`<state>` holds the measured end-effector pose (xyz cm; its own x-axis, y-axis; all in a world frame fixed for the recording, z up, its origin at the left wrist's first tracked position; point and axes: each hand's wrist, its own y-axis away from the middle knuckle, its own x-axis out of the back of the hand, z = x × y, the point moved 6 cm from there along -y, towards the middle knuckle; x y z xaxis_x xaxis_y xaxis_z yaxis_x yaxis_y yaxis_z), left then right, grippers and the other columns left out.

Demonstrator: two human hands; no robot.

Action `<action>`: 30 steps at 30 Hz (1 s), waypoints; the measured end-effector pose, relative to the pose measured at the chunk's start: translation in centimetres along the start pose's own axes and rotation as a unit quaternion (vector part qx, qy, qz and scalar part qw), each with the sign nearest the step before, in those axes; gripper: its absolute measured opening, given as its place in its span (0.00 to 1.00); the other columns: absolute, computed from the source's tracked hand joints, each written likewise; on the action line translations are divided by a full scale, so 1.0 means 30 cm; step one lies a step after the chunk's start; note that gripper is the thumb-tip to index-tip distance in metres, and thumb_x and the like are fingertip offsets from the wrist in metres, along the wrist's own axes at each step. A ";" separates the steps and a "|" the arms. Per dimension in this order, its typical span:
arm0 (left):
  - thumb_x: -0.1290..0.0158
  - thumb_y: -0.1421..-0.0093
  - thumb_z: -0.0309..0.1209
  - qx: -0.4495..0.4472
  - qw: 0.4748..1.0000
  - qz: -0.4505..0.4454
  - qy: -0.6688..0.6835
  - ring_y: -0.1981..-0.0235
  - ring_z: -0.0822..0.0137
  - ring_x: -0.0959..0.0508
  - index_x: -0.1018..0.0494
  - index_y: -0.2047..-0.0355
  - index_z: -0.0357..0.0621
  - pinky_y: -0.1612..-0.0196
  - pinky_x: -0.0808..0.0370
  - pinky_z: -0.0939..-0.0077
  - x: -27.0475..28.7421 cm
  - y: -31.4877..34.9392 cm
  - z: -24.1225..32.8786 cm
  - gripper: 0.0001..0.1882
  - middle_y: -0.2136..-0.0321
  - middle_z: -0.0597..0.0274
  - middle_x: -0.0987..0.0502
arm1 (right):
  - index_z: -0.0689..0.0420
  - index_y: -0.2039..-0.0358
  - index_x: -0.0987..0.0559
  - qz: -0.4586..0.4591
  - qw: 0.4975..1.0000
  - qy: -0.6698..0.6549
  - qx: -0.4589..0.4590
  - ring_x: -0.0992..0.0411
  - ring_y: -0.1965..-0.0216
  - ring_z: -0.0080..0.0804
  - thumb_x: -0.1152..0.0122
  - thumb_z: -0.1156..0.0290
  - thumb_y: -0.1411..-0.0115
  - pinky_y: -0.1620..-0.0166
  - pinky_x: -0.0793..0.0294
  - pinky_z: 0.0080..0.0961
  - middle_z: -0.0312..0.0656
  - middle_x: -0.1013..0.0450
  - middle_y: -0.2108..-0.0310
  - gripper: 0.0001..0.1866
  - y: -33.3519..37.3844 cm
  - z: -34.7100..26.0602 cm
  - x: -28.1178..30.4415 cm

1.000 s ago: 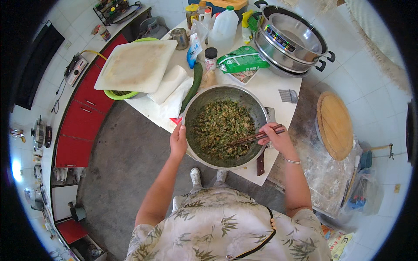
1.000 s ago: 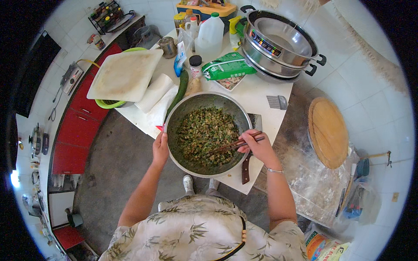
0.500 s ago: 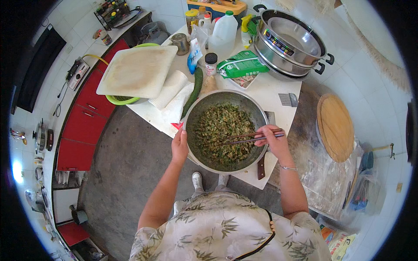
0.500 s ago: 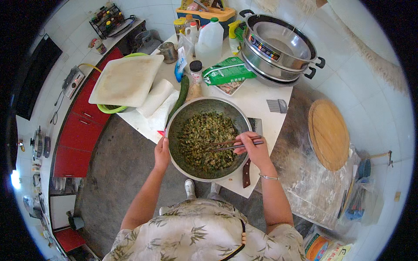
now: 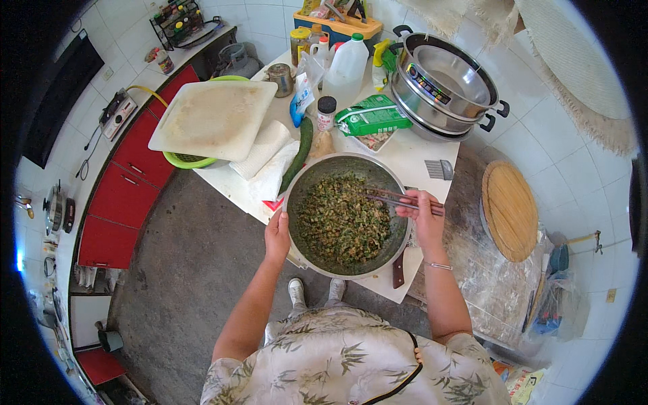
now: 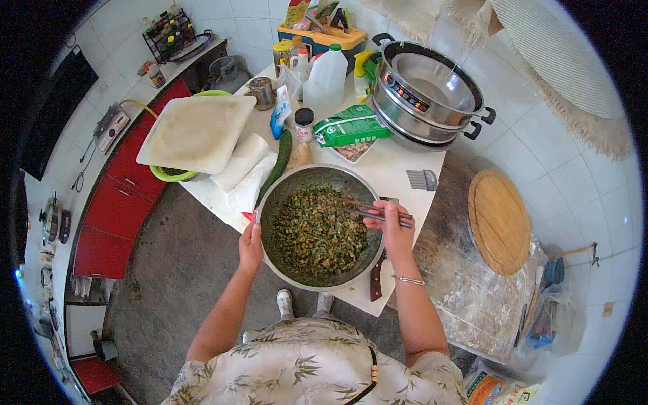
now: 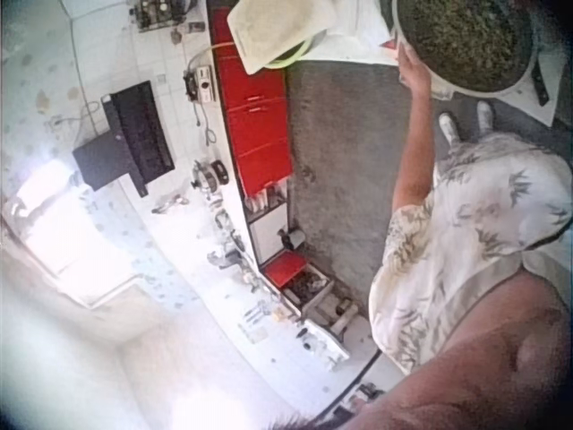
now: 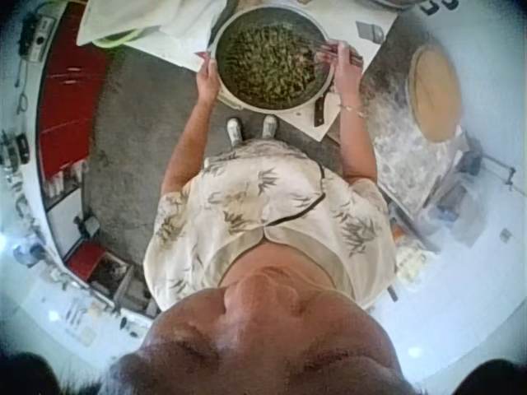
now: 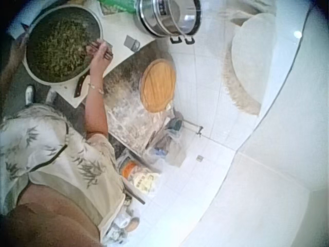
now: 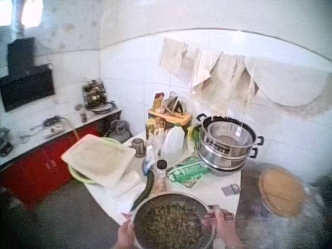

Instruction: The person mixes a green vegetable and grain mixture in a large metal bowl using chopsticks. After mixing, they cover the bowl with a wooden lid and wipe the kitchen counter with a purple cloth.

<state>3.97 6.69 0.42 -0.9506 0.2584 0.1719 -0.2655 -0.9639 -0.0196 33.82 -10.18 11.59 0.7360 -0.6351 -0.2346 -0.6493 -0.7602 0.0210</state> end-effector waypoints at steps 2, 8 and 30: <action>0.59 0.36 0.36 0.004 1.000 -0.006 0.013 0.55 0.70 0.31 0.33 0.51 0.32 0.50 0.37 0.78 -0.007 -0.002 0.011 0.20 0.58 0.59 0.27 | 0.63 0.64 0.24 0.015 0.988 0.128 0.084 0.26 0.70 0.28 0.49 0.69 0.40 0.65 0.24 0.20 0.42 0.27 0.68 0.10 0.018 -0.024 -0.083; 0.59 0.36 0.35 -0.004 1.000 -0.002 0.004 0.57 0.69 0.30 0.32 0.52 0.33 0.52 0.35 0.77 -0.008 -0.003 0.015 0.19 0.59 0.58 0.26 | 0.58 0.62 0.27 -0.258 0.770 0.529 0.245 0.29 0.68 0.43 0.47 0.73 0.45 0.68 0.28 0.29 0.47 0.29 0.65 0.10 0.166 0.047 -0.276; 0.58 0.37 0.35 -0.013 1.000 -0.010 0.001 0.60 0.68 0.29 0.32 0.52 0.35 0.55 0.34 0.76 -0.003 0.000 0.029 0.18 0.62 0.57 0.26 | 0.56 0.66 0.30 -0.113 0.779 0.594 0.166 0.30 0.72 0.43 0.45 0.76 0.53 0.71 0.28 0.35 0.45 0.35 0.70 0.11 0.280 0.003 -0.230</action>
<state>4.20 6.61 1.25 -0.9456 0.2777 0.1697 -0.2885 -0.9566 -0.0416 23.28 -12.17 13.31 0.3697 -0.3190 0.8727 -0.3469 -0.9187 -0.1888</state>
